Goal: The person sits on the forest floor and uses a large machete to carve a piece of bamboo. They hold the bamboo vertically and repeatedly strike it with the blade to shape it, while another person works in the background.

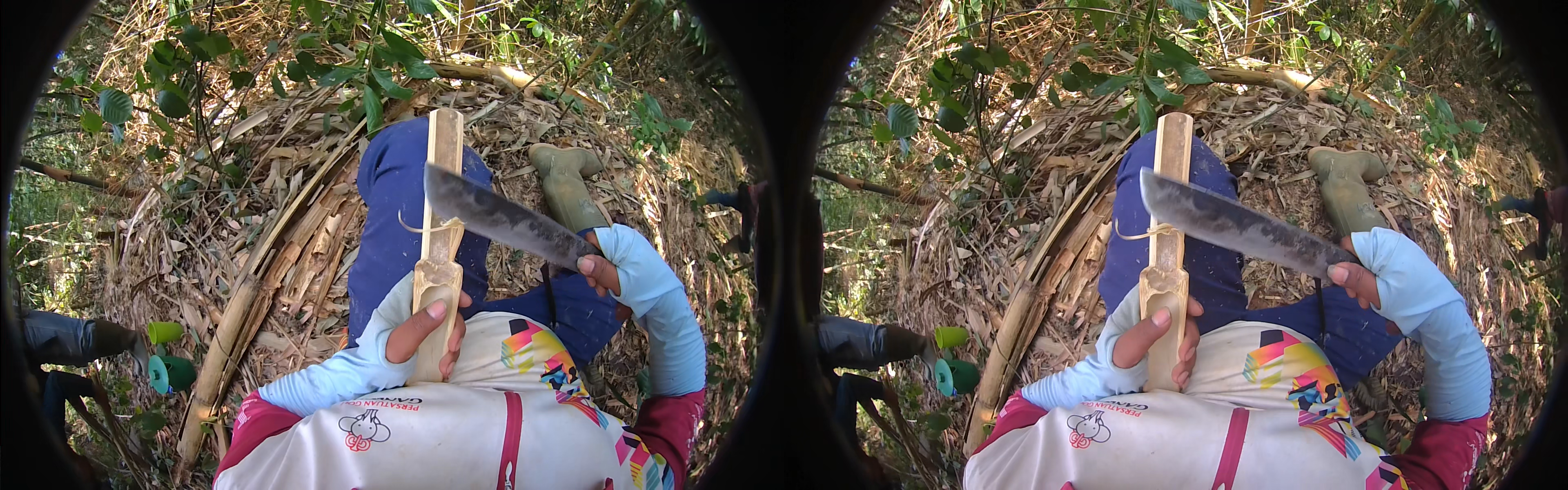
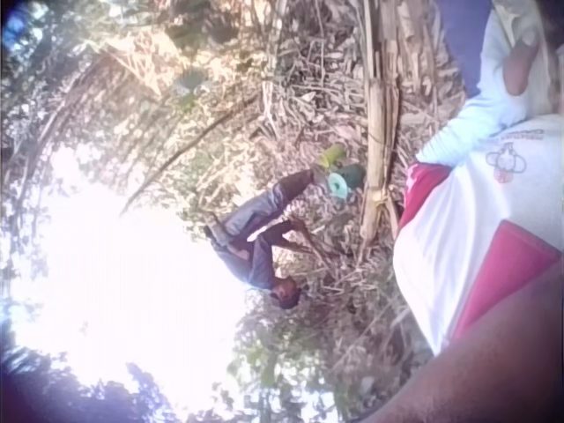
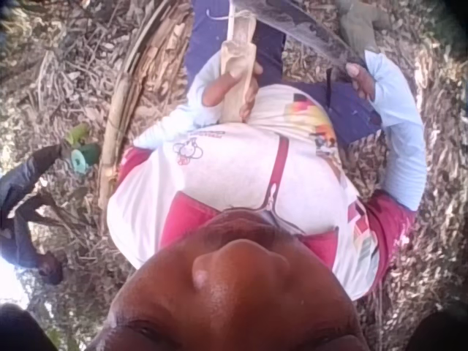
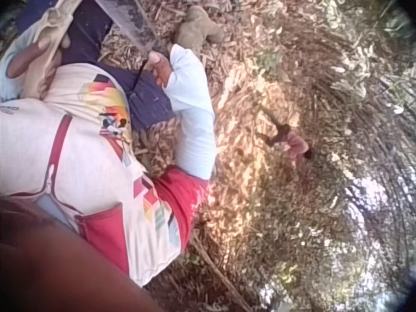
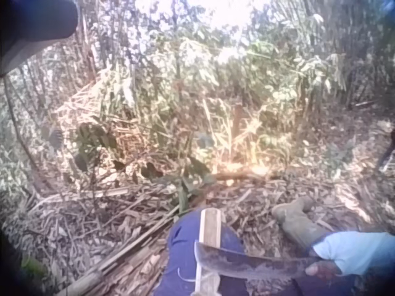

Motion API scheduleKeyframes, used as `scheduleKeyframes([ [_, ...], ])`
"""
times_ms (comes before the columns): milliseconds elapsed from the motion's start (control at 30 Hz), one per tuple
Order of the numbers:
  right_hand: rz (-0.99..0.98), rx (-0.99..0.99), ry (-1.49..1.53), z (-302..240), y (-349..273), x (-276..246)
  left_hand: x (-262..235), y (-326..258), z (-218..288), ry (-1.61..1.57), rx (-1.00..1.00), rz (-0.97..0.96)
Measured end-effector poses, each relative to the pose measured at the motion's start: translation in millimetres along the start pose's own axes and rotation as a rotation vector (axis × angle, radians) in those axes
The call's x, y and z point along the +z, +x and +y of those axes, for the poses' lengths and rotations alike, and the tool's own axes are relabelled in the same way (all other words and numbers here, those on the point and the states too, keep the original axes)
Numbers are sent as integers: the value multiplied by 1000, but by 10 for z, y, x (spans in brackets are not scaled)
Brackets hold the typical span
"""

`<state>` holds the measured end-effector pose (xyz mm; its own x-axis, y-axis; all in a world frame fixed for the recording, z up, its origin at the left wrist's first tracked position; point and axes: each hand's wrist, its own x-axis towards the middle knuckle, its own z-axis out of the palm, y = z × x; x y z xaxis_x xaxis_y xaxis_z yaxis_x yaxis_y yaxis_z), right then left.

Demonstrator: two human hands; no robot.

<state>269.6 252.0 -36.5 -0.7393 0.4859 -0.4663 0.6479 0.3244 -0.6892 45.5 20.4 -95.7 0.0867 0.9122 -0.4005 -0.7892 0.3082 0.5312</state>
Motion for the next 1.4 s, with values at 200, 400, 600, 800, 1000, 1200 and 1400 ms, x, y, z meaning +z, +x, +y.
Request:
scheduleKeyframes([
  [200, 248, -12, 571, 465, 164, 174, 35, -2, 53, 25, 23, -7],
  [400, 415, 51, 708, 1035, 244, 678, 8, 10, -22, 16, 117, -80],
  [600, 566, 145, 828, 1405, 129, 1120, 3, 105, 59, -94, 165, -165],
  [800, 675, 33, 1077, 1250, -153, 1105, 95, 312, 387, 53, 360, -229],
  [1000, 550, -12, 1360, 1376, -496, 1243, 214, 451, 577, 121, 459, -324],
  [1200, 473, -153, 1271, 1572, -691, 1391, 373, 462, 607, 209, 501, -412],
  [1400, 498, -118, 1296, 1359, -739, 1469, 479, 468, 578, 173, 434, -437],
])
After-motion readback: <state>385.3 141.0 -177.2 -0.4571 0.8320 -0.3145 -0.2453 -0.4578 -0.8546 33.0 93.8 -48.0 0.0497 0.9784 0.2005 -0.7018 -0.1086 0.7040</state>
